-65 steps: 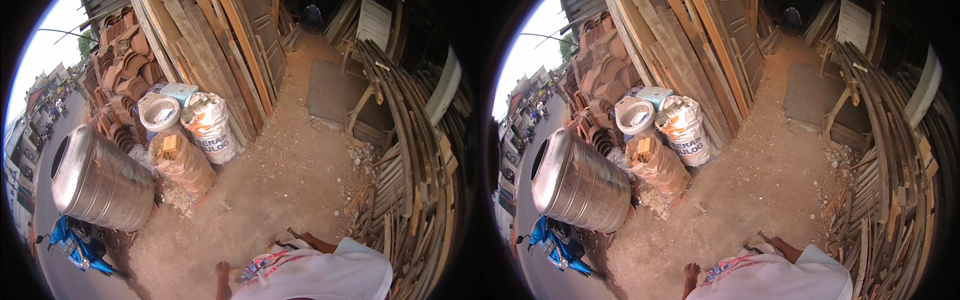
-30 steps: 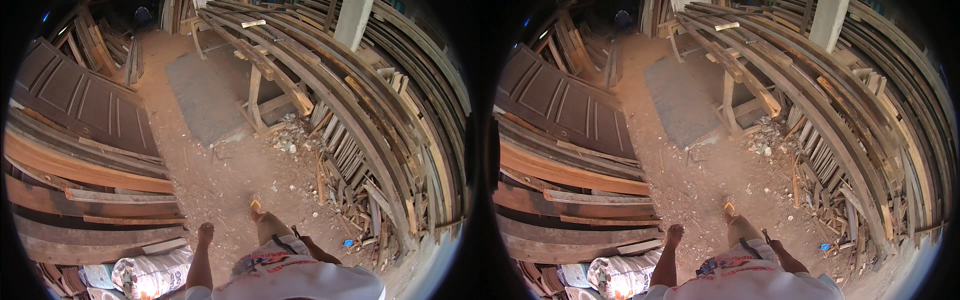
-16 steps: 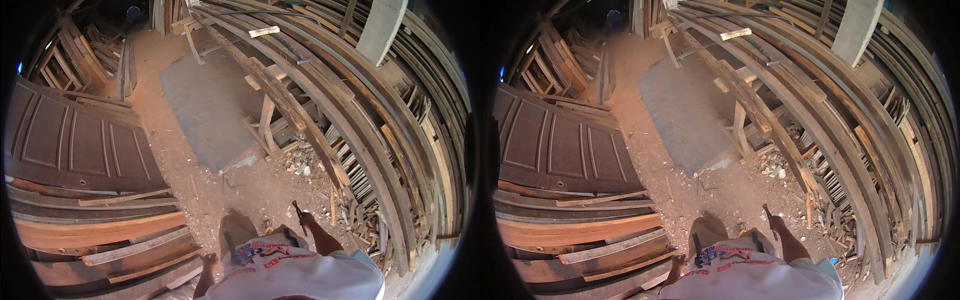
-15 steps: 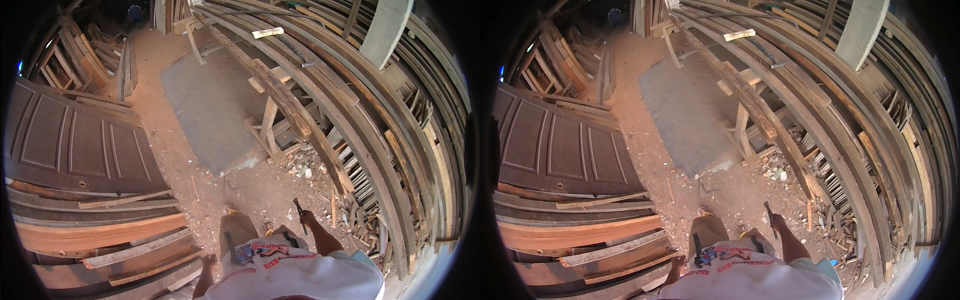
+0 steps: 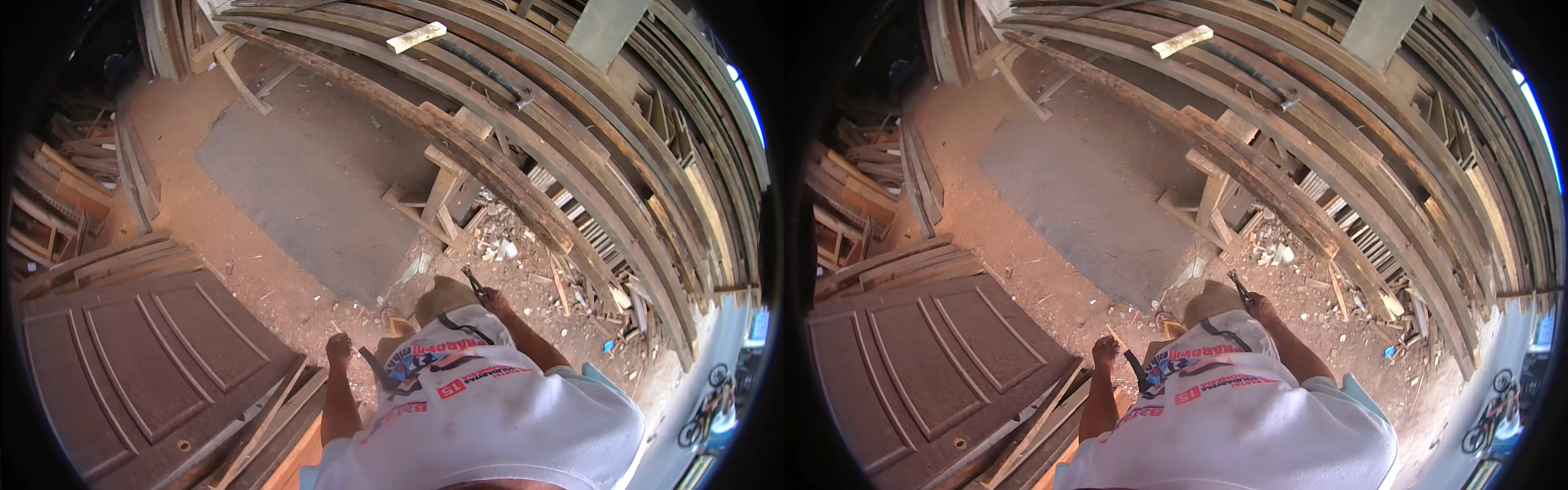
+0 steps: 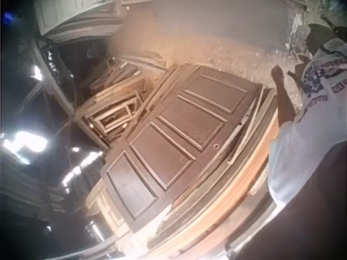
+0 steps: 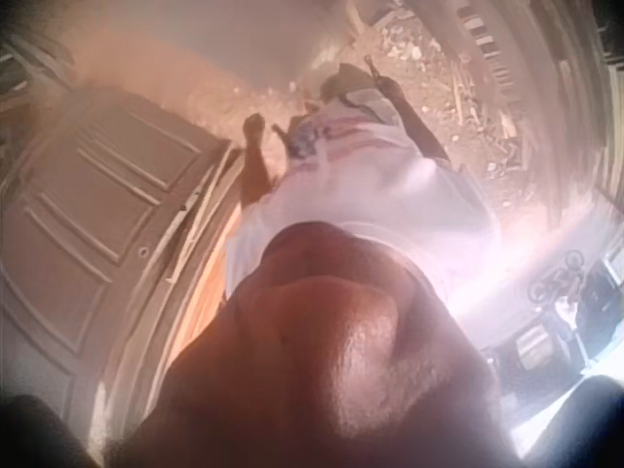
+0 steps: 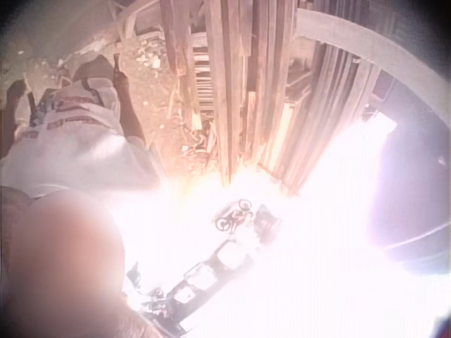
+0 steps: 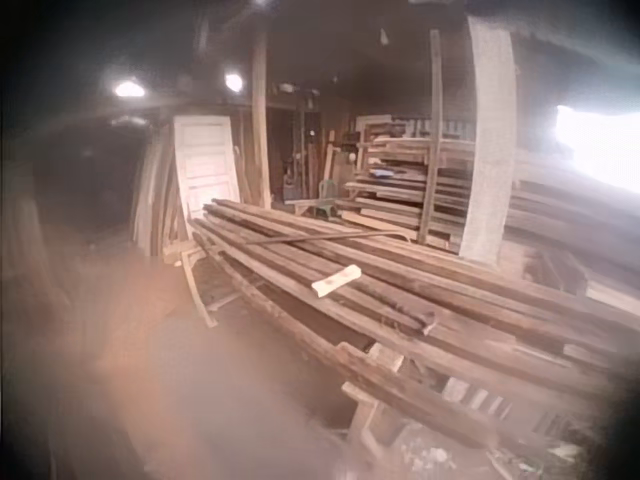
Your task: The person uses pliers and a hammer to remove nails from a wooden plank in an outdoor workshop. They repeatedly pry and strike the wood to separate pieces, then briefly interact with a bystander before continuing the work.
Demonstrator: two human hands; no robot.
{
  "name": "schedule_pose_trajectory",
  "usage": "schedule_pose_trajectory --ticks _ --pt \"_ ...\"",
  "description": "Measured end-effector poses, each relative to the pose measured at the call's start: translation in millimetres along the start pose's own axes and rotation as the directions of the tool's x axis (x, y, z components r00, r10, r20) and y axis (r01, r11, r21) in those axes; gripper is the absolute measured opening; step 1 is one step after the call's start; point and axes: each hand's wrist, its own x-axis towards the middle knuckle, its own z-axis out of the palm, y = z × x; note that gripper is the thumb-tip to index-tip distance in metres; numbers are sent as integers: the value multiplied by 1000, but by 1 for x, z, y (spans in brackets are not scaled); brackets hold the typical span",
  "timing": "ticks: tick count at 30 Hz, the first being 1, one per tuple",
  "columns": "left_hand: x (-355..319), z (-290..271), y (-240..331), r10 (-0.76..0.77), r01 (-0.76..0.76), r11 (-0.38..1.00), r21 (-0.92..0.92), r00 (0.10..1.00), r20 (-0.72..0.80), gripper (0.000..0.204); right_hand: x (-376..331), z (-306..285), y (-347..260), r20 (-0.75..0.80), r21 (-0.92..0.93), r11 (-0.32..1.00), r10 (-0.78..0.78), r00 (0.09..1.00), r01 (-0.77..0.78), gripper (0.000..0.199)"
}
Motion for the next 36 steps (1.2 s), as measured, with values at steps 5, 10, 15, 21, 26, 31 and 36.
schedule_pose_trajectory --ticks 5,10,15,21,26,31,36 --pt "117 29 128 195 -200 967 157 980 52 33 37 -1 -62 -11 81 992 101 995 -100 24" --pt "159 93 277 290 -401 826 397 905 310 48 98 45 -45 -81 150 981 136 987 -123 21" --pt "139 174 450 388 -634 565 529 769 507 55 128 100 6 12 -170 936 313 950 -307 28" --pt "132 266 599 517 -917 102 386 380 767 73 153 127 -23 -220 163 961 257 941 -224 29" --pt "145 328 651 329 -937 -285 202 103 939 87 168 113 -85 -421 316 910 389 819 -270 15" --pt "182 380 669 14 -888 -460 -20 -30 999 88 122 116 -121 -315 337 854 499 807 -397 28" --pt "190 430 683 -257 -914 -376 -151 -53 965 77 63 125 -204 -196 915 378 722 664 -141 25"
